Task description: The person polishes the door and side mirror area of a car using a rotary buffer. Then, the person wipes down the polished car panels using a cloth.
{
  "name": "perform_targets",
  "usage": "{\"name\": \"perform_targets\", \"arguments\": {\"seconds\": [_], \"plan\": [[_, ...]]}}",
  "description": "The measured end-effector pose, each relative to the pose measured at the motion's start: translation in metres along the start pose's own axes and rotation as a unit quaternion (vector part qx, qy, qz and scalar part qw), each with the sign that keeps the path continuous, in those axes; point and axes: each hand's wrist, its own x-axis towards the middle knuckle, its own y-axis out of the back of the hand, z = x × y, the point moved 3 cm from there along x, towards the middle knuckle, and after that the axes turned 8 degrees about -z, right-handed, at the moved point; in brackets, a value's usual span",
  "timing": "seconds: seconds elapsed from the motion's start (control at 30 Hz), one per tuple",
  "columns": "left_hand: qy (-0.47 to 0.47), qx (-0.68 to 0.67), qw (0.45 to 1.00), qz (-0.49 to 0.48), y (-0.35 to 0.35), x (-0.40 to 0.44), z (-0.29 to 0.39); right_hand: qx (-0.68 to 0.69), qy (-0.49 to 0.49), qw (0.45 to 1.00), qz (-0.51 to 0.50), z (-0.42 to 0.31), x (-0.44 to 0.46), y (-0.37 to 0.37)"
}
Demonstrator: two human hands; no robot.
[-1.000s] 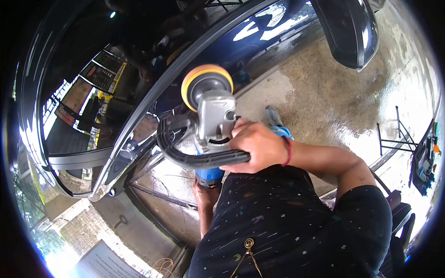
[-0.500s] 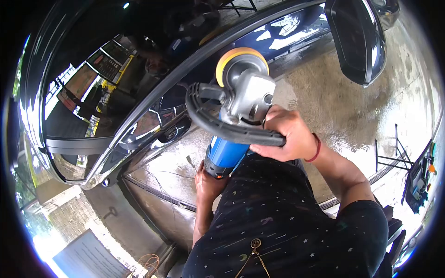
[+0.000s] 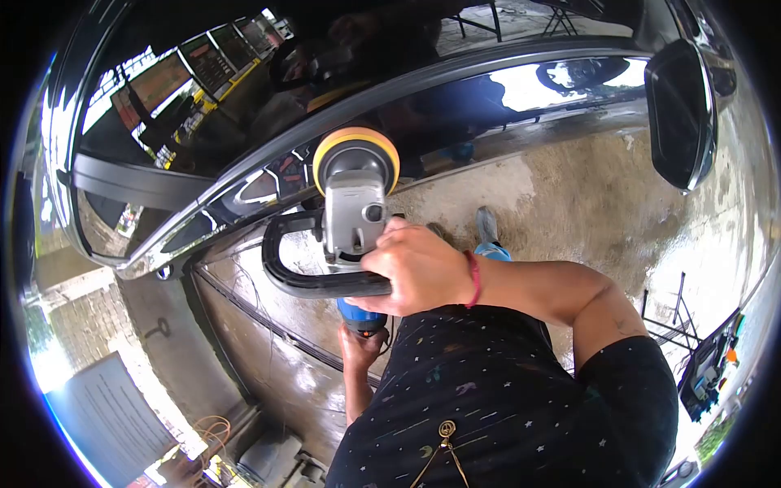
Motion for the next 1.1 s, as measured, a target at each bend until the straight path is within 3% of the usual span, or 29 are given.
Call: {"name": "perform_targets", "arguments": {"seconds": [0.3, 0.4, 0.47, 0.57, 0.6, 0.7, 0.8, 1.0, 1.1], "plan": [[0.031, -0.088, 0.992, 0.081, 0.012, -0.011, -0.055, -0.007, 0.018, 0.991, -0.134, -0.011, 0.081, -0.077], [0.052, -0.096, 0.991, 0.078, 0.007, -0.013, -0.061, -0.012, 0.023, 0.992, -0.124, -0.009, 0.071, -0.077], [0.006, -0.1, 0.992, 0.078, -0.002, -0.01, -0.049, -0.017, 0.016, 0.992, -0.121, -0.004, 0.052, -0.069], [0.045, -0.062, 0.996, 0.037, -0.027, -0.008, -0.051, -0.03, 0.03, 0.996, -0.077, 0.0, 0.019, -0.039], [0.022, -0.107, 0.993, 0.048, -0.03, -0.005, -0.033, -0.03, 0.02, 0.997, -0.075, 0.004, 0.005, -0.031], [-0.056, -0.016, 0.998, 0.015, -0.049, 0.006, -0.031, -0.023, 0.016, 0.996, -0.086, 0.014, -0.024, -0.009], [-0.03, 0.005, 0.999, 0.018, -0.06, 0.01, -0.03, -0.016, 0.017, 0.996, -0.09, 0.016, -0.033, 0.004], [-0.016, 0.016, 1.0, 0.015, -0.035, 0.013, -0.05, -0.023, 0.022, 0.989, -0.142, 0.017, -0.006, -0.029], [-0.062, -0.013, 0.998, 0.02, -0.004, 0.019, -0.08, -0.027, 0.029, 0.987, -0.155, 0.01, 0.025, -0.065]]}}
